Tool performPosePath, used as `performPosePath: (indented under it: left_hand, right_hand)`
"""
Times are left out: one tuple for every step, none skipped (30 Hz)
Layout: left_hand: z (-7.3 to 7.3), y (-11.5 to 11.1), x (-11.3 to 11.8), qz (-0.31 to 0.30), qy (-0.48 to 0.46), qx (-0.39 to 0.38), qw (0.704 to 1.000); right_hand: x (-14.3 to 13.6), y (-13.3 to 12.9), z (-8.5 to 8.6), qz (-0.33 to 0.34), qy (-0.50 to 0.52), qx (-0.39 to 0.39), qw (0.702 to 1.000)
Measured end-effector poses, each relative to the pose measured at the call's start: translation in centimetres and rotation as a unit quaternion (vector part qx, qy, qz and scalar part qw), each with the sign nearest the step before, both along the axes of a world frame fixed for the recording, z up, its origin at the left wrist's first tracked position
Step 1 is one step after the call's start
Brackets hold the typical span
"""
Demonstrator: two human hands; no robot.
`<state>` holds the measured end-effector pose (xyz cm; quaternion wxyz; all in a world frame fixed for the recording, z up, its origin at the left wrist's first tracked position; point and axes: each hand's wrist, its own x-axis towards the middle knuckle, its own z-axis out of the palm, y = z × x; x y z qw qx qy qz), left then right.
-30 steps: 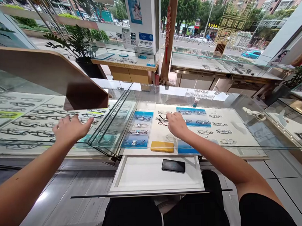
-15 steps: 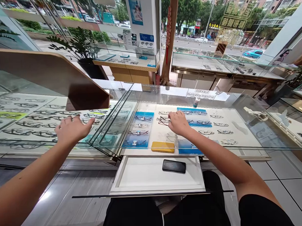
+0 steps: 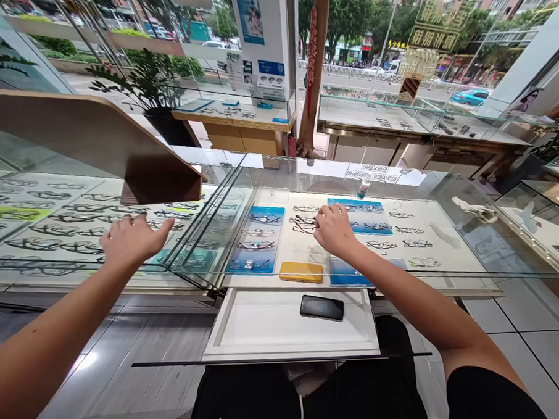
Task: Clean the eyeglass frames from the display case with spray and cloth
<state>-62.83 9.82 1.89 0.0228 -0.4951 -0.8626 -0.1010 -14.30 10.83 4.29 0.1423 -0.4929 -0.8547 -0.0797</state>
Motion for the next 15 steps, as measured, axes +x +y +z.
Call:
performPosePath:
  left_hand:
    - [0.0,0.0,0.0,0.000,-0.001,-0.001,1.000]
    - [0.0,0.1,-0.1,0.001,-0.001,-0.002,1.000]
    - [-0.1,0.1,-0.1,0.002,-0.001,-0.002,1.000]
    - [-0.1,0.1,-0.1,0.003,-0.001,-0.002,1.000]
    - [-0.1,0.1,-0.1,0.003,-0.001,-0.001,1.000]
    - [-0.1,0.1,-0.2,0.004,-0.001,-0.001,1.000]
    - [-0.2,0.1,-0.2,0.004,0.000,0.000,1.000]
    - [-0.2,0.1,-0.2,0.003,0.000,0.000,1.000]
    - [-0.2,0.1,-0.2,0.001,0.001,0.000,1.000]
    - [-0.2,0.1,-0.1,0.000,0.002,0.002,1.000]
    - [-0.2,0.1,-0.1,-0.001,0.003,0.004,1.000]
    - [-0.2,0.1,-0.1,-0.001,0.004,0.005,1.000]
    - [-0.2,0.1,-0.1,0.000,0.005,0.006,1.000]
    - [-0.2,0.1,-0.1,0.000,0.005,0.007,1.000]
    - [-0.2,0.1,-0.1,0.000,0.005,0.006,1.000]
  right_hand:
    - [0.1,0.0,-0.1,0.001,0.001,-0.001,1.000]
    - [0.2,-0.1,-0.1,0.002,0.002,-0.003,1.000]
    - [0.3,-0.1,-0.1,0.003,0.003,-0.003,1.000]
    - [0.4,-0.2,0.0,0.004,0.005,-0.004,1.000]
    - [0.4,-0.5,0.3,0.005,0.010,-0.004,1.000]
    - [0.3,-1.0,0.8,0.009,0.021,-0.005,1.000]
    - [0.2,-1.7,1.4,0.018,0.038,-0.008,0.999]
    - [-0.2,-2.8,2.1,0.034,0.061,-0.018,0.997]
    - [-0.6,-4.2,2.9,0.062,0.088,-0.036,0.994]
    - [-1.2,-5.7,3.5,0.101,0.113,-0.067,0.986]
    - [-1.8,-7.5,3.9,0.149,0.123,-0.114,0.975]
    - [-2.6,-9.2,3.9,0.195,0.121,-0.160,0.960]
    - [-3.4,-10.7,3.5,0.236,0.109,-0.201,0.944]
    - [-4.2,-11.9,2.5,0.265,0.092,-0.233,0.931]
    - [-5.0,-12.7,1.1,0.283,0.072,-0.256,0.921]
